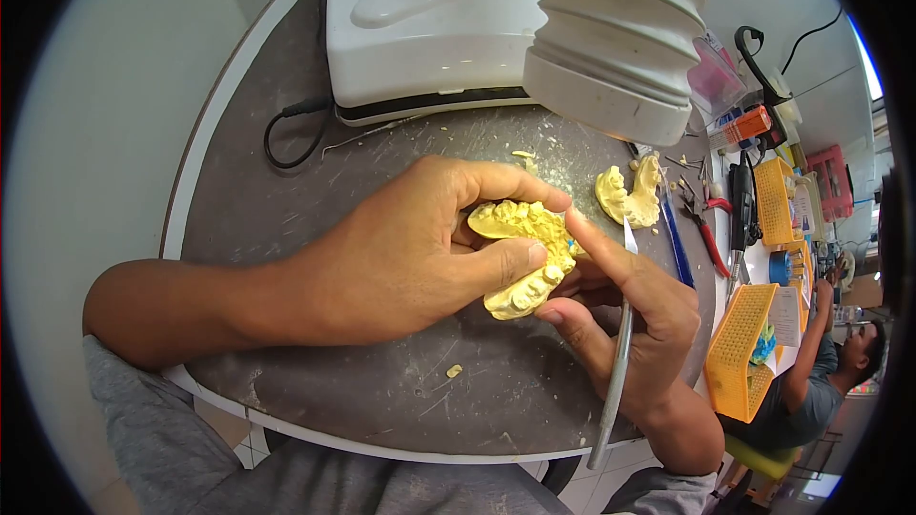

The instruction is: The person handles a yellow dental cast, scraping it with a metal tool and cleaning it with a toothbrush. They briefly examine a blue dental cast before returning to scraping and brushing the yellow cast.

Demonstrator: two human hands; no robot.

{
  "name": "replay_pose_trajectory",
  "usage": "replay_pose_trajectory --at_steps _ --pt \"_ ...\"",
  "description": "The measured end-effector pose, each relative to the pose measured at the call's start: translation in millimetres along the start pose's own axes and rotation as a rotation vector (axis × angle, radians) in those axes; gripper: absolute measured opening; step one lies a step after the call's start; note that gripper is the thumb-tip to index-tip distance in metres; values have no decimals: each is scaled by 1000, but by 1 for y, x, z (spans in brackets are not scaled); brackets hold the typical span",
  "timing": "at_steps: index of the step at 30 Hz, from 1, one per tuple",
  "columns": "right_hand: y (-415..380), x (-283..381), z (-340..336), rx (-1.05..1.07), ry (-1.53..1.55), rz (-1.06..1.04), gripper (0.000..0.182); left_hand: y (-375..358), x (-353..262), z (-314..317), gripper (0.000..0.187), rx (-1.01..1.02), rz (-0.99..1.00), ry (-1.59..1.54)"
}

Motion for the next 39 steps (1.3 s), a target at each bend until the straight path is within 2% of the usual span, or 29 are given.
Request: replay_pose_trajectory --at_steps 17,20,22,24,26,28,30,32,33,35,36,38,39 --pt "-1 0 1 -8 -33 9 65 -3 -1 4 44 -58 29 26" --pt "-1 -1 1 -10 -36 13 64 -5 -3 6 48 -65 -16 5" --pt "-1 0 -1 -34 -44 18 63 -6 -6 8 57 -45 47 66" --pt "-2 3 -6 48 -63 62 63 -7 -5 9 60 -24 64 110" --pt "-6 -1 -2 6 10 68 58 -11 -6 11 64 13 81 158" --pt "-5 2 -9 36 -31 42 54 -12 -11 14 65 -71 16 151" --pt "-7 0 -10 -38 -58 -61 52 -15 -5 18 59 -183 77 164" --pt "-7 1 -7 -180 -3 -110 31 -13 -4 20 58 -192 98 137" --pt "-8 0 -5 -219 -38 -84 31 -11 -5 21 58 -195 94 116" --pt "-9 -1 -3 -321 47 -193 17 -10 -5 19 58 -210 85 135" --pt "-11 3 -5 -348 29 -185 17 -10 -6 19 58 -179 86 149" --pt "-14 12 -8 -318 77 -76 19 -10 -7 20 59 -249 93 179" --pt "-15 9 -5 -317 39 -119 26 -10 -8 22 60 -246 88 203"
Point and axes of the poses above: each hand's wrist, its own y-axis towards the middle knuckle, its own z-axis out of the palm, x = y × z, the point moved 1 cm from there along y, towards the middle knuckle, and after that the axes turned 10 degrees about -y, right-handed, at the moved point
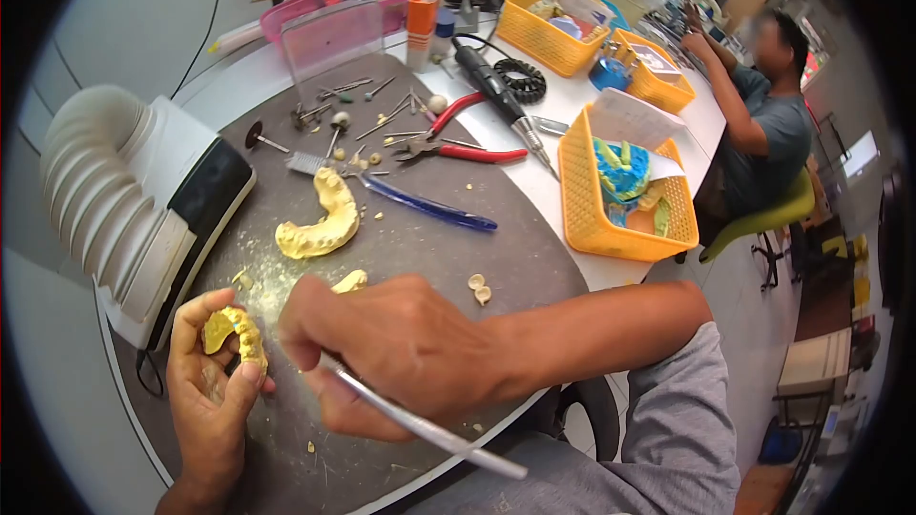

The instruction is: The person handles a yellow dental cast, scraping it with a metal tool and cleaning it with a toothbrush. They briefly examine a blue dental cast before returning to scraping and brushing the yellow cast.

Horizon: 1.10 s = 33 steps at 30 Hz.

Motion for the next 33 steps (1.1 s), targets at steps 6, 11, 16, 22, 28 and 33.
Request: replay_pose_trajectory --at_steps 6,11,16,22,28,33 --pt "-1 -9 10 -11 -20 -123 28 1 5 -3 63 7 45 17" --pt "-2 -10 11 22 -43 -146 24 -1 8 -12 61 28 101 89" --pt "-1 -8 13 16 -17 -170 22 -5 2 -3 60 -11 52 111" --pt "-2 -10 8 92 -84 -211 18 -4 12 -13 62 32 144 141" --pt "5 -17 -11 123 -224 -86 30 -2 0 1 71 22 5 -56" --pt "23 -23 -28 26 -524 -6 45 2 6 -1 78 -22 28 -147"
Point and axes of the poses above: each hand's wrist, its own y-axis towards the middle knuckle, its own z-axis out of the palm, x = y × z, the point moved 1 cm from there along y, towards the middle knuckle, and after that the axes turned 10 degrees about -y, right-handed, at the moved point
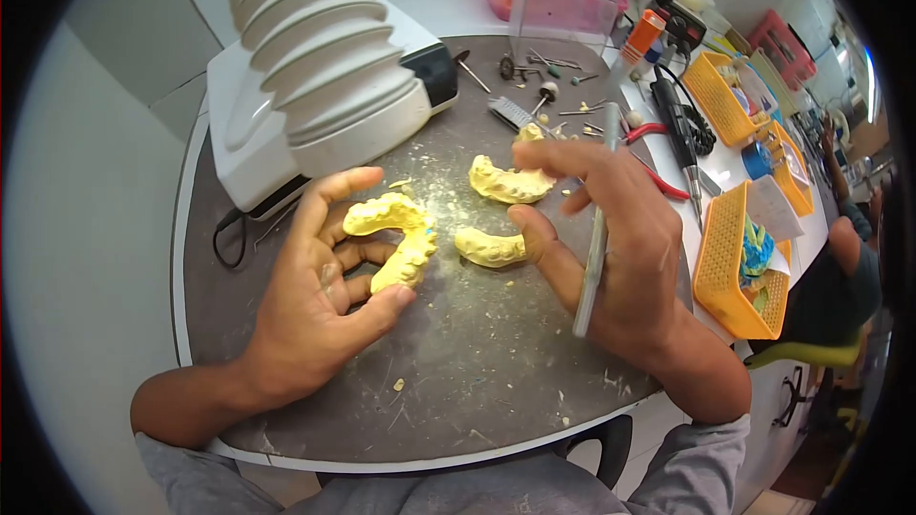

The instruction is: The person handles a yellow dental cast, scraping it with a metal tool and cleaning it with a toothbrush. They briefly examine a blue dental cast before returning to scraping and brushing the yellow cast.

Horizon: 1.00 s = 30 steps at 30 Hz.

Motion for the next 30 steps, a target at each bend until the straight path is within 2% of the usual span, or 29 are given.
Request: replay_pose_trajectory --at_steps 2,3,4,6,10,13,15,16,18,21,23,24,26,30 --pt "7 -2 -4 51 -44 -48 52 2 -2 -1 73 54 -71 32" --pt "9 -2 -4 95 -92 -84 59 2 0 -2 71 57 -64 19" --pt "9 -1 -4 100 -91 -91 59 2 -1 -1 71 51 -61 13" --pt "7 0 -1 174 -57 -29 69 1 -5 0 72 40 -97 9" --pt "6 2 1 209 -93 -65 70 -1 0 -4 72 55 -98 -48" --pt "7 2 2 219 -86 -77 61 -3 -1 -3 74 52 -100 -39" --pt "5 -2 8 91 -47 -58 42 -1 0 0 76 47 -61 -26" --pt "4 -5 10 82 -91 -25 42 1 1 1 76 103 -65 -31" --pt "1 -8 11 -2 -73 -136 25 0 5 -3 72 71 -20 25" --pt "-1 -5 -7 17 -121 -94 24 2 2 4 74 31 -37 51" --pt "-1 2 -24 -246 -76 -248 23 3 1 5 74 39 -10 109" --pt "-1 7 -44 -255 -96 -233 23 3 1 3 74 65 -10 115" --pt "-10 10 -96 -53 -306 -125 23 3 1 0 74 22 -5 141" --pt "-41 -38 -162 -71 -481 23 22 2 2 1 75 -2 26 194"
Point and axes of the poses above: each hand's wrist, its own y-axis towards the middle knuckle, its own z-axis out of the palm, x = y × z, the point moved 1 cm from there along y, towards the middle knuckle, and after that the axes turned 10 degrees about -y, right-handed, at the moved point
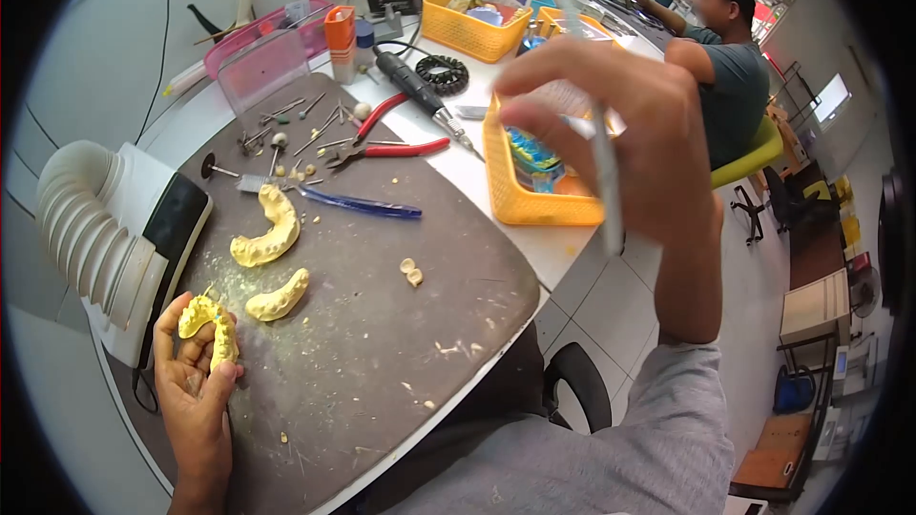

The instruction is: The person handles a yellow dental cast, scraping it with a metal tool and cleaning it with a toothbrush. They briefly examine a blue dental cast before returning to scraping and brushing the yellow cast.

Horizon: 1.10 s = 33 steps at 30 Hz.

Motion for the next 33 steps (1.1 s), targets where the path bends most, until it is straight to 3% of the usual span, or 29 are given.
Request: replay_pose_trajectory --at_steps 3,5,8,12,13,17,27,33 --pt "-30 -46 -17 -45 -143 75 24 1 1 2 73 -11 20 31" --pt "-51 -62 -23 162 -124 308 23 -1 1 3 73 -23 30 61" --pt "-69 -56 -15 246 -44 331 25 3 6 6 72 -61 77 97" --pt "-66 -57 4 231 -45 113 49 -2 7 7 75 -80 111 188" --pt "-64 -61 11 248 -63 80 69 -2 8 7 74 -81 129 203" --pt "-55 -62 23 386 -62 125 72 -2 12 4 73 -77 151 182" --pt "-49 -86 4 274 86 146 56 -3 9 8 72 -93 157 171" --pt "-60 -89 4 360 -18 159 54 -2 9 8 72 -88 155 158"
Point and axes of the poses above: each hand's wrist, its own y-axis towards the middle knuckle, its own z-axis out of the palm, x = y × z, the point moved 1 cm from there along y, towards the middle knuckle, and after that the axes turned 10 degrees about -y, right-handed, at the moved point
